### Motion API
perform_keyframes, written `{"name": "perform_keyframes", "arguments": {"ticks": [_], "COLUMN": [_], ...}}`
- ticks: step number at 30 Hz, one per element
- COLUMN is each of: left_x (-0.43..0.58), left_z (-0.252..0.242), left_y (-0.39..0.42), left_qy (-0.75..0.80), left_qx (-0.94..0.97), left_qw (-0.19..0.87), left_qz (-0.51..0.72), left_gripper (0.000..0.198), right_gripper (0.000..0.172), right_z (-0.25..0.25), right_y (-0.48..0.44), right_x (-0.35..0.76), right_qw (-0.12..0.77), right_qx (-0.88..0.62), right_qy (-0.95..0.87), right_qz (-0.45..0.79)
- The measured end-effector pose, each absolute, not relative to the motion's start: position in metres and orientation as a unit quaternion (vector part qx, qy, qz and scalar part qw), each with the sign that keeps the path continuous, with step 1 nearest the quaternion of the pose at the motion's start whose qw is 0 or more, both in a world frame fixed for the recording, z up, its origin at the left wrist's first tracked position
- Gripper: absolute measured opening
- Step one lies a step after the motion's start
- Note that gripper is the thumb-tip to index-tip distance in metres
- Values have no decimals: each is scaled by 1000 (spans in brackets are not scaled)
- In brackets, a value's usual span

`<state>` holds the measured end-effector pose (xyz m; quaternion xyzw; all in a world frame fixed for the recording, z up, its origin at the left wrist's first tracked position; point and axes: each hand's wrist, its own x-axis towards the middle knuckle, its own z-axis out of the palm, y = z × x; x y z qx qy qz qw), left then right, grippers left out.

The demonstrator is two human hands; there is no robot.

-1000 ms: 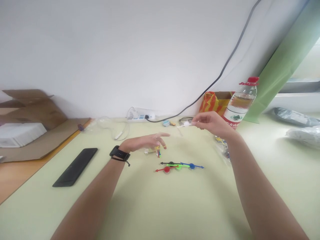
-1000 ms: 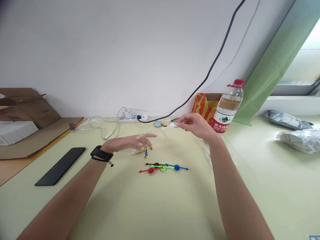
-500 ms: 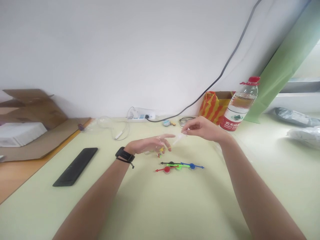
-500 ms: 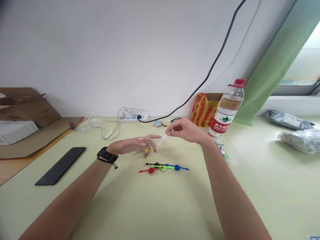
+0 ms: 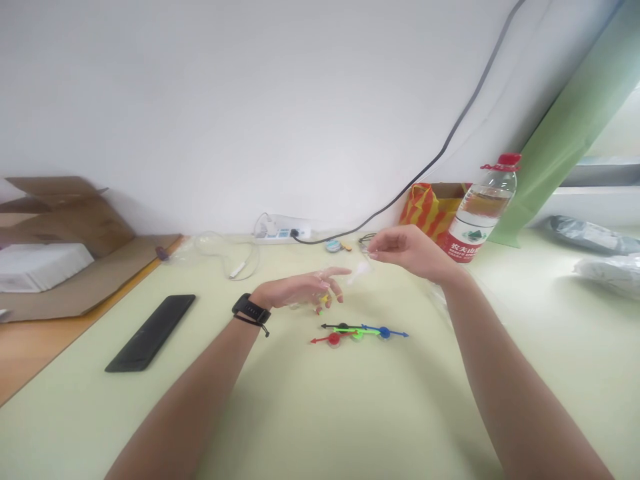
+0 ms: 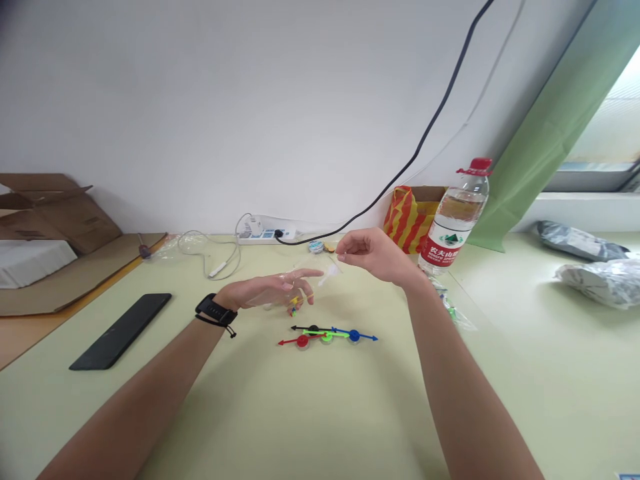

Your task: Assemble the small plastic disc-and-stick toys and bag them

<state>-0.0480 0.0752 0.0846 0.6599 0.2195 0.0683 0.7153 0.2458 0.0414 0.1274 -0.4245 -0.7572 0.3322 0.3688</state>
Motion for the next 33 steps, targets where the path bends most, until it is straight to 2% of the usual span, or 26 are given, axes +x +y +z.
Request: {"name": "perform_keyframes", "arguments": {"ticks": [6,14,21,25,30,33], "left_x": [-49,-46,-42,-39,-39,-39], "left_z": [85,85,87,88,87,83], "left_y": [76,74,71,70,69,71], "left_qy": [214,214,230,228,223,217], "left_qx": [653,666,677,676,667,663], "left_qw": [723,712,695,696,705,708], "left_qz": [76,66,72,82,94,109], "left_gripper": [66,63,68,69,69,69], "right_gripper": [28,37,24,30,48,32], "right_z": [131,130,124,121,130,137], "right_y": [37,39,44,45,39,32], "right_x": [251,246,236,231,228,231], "right_qw": [340,375,338,292,314,296], "right_qx": [-405,-457,-487,-488,-462,-423], "right_qy": [-775,-740,-762,-773,-790,-820], "right_qz": [346,320,261,279,254,249]}}
